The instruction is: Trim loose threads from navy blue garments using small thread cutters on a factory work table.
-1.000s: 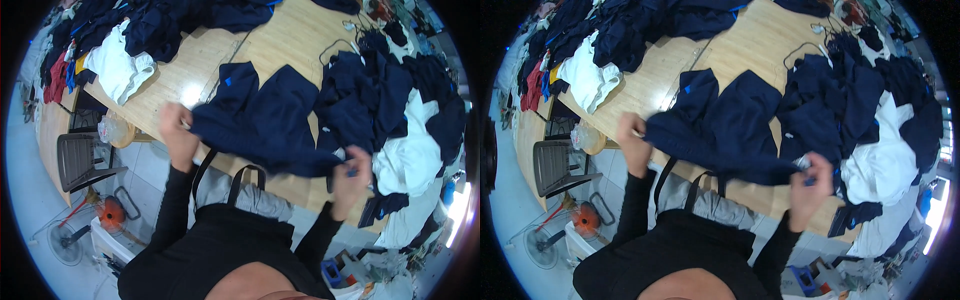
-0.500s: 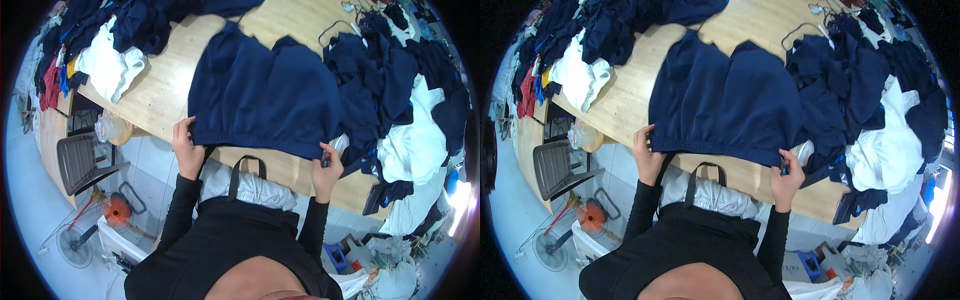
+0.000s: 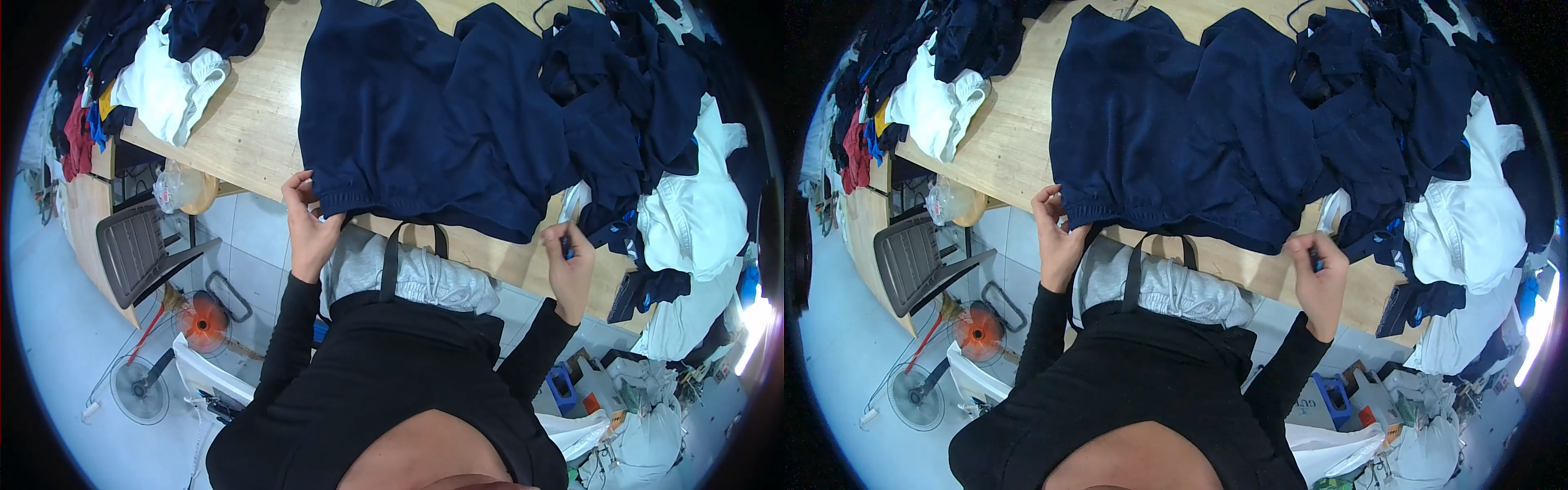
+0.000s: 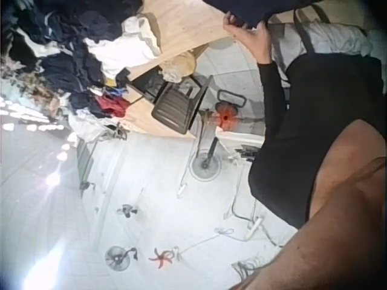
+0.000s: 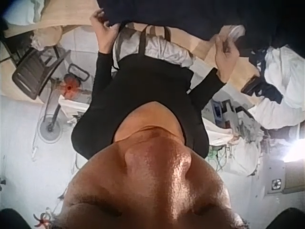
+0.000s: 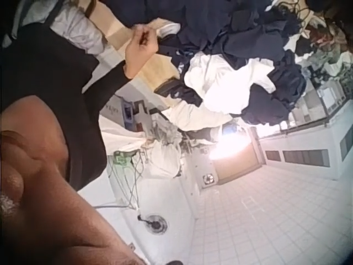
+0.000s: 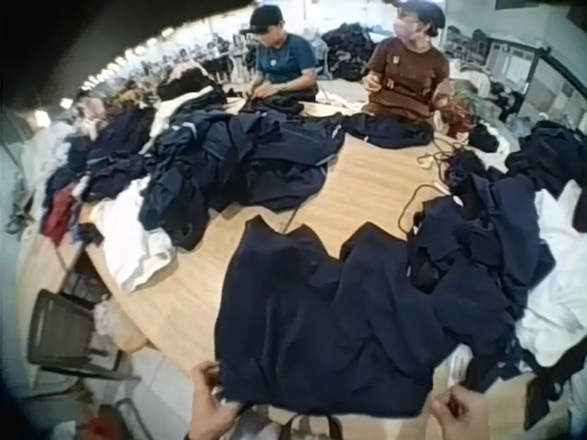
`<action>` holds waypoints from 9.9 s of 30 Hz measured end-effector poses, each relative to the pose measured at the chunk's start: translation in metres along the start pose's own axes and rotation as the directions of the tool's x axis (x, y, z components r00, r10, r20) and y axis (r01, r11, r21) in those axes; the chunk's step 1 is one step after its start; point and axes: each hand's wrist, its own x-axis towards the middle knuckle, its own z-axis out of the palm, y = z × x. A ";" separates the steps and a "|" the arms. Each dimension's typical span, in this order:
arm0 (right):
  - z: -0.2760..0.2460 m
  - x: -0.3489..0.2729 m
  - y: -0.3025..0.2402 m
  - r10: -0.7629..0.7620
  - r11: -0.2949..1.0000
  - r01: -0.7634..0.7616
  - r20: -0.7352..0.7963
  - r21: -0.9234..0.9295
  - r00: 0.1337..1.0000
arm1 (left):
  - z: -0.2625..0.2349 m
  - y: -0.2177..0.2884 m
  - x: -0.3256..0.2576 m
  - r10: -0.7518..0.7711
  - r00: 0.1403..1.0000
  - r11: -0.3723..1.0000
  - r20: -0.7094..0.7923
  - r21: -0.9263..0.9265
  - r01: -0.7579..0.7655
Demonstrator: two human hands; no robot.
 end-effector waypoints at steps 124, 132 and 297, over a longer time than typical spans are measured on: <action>0.011 0.004 -0.049 0.018 0.967 0.088 -0.413 0.237 0.911 | 0.075 0.161 0.114 0.790 0.611 0.606 -0.045 0.212 -0.767; 0.013 -0.009 0.012 0.248 0.937 -0.141 -0.324 0.319 0.913 | 0.077 0.047 0.073 0.564 0.719 0.499 0.405 0.526 -0.688; 0.080 0.019 -0.069 0.045 0.942 0.109 -0.441 0.316 0.896 | 0.061 0.127 -0.003 0.139 0.747 0.783 0.651 -0.533 0.319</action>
